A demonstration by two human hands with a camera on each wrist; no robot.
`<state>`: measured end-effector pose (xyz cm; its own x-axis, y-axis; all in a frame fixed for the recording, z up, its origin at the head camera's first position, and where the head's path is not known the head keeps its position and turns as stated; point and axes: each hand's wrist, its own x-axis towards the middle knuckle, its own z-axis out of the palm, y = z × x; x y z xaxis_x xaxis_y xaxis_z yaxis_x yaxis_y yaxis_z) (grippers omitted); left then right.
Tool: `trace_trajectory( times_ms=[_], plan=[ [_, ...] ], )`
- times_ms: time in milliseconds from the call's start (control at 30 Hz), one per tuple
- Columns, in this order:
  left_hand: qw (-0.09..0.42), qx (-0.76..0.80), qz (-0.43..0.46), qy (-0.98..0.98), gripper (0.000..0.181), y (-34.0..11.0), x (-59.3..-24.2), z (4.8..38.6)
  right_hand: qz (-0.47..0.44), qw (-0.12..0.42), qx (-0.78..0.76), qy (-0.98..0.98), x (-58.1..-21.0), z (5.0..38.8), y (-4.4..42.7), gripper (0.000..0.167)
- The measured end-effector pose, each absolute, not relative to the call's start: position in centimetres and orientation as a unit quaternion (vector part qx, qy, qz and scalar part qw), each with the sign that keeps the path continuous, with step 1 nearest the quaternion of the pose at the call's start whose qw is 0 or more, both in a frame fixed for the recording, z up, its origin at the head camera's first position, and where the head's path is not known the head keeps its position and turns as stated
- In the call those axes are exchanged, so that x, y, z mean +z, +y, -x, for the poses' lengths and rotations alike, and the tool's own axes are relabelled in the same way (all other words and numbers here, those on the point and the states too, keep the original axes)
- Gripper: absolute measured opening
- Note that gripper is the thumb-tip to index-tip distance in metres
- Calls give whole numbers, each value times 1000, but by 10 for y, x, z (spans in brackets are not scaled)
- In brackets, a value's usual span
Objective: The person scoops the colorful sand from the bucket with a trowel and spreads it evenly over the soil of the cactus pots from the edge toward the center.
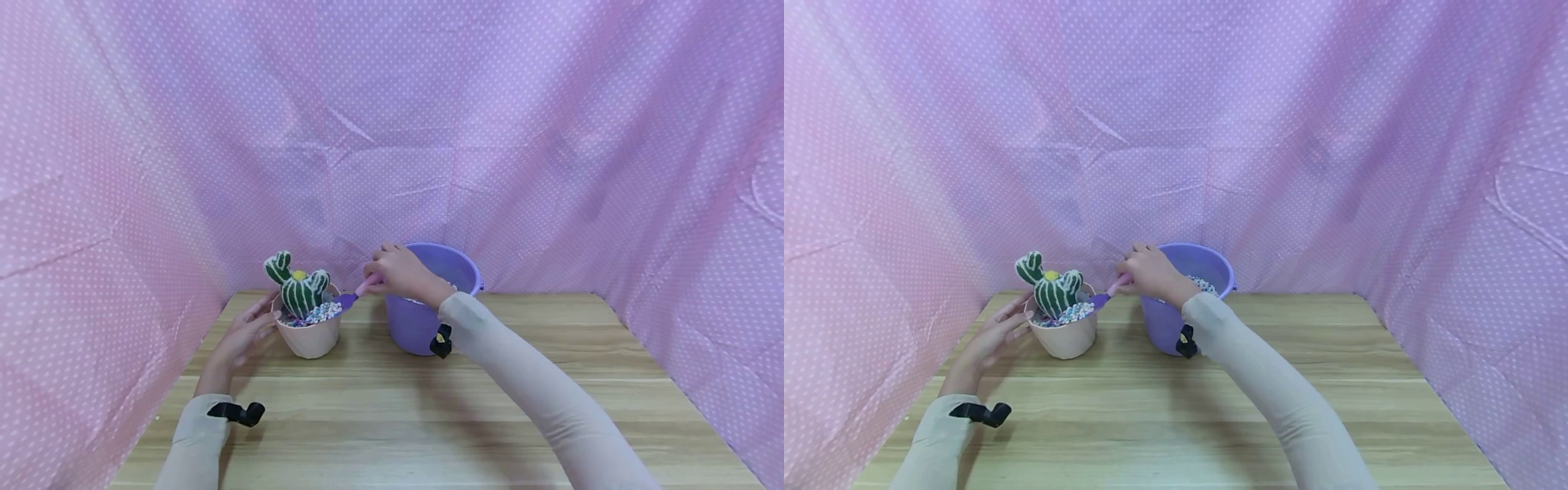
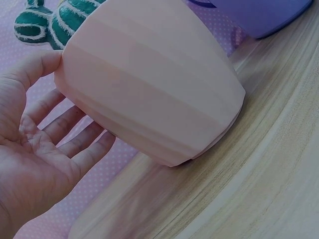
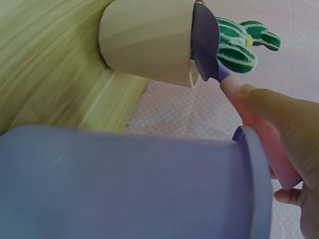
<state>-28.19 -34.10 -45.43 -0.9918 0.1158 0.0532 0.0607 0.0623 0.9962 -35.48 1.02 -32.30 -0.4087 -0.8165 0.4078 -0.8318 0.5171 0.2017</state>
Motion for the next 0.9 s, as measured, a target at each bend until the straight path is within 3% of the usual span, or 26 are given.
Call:
trace_trajectory(
  times_ms=[200, 400, 600, 900],
  plan=[
    [19, 680, -58, 730, 72, -341, -454, 282, -497, 299, -3, -815, -332, 358, 13, 20],
    [18, 685, -61, 726, 72, -340, -454, 282, -510, 322, 13, -797, -336, 359, 15, 21],
    [19, 686, -65, 724, 71, -340, -454, 282, -523, 314, 32, -792, -337, 359, 15, 22],
    [21, 682, -72, 728, 69, -341, -453, 282, -518, 258, 43, -814, -333, 360, 14, 20]
  ],
)
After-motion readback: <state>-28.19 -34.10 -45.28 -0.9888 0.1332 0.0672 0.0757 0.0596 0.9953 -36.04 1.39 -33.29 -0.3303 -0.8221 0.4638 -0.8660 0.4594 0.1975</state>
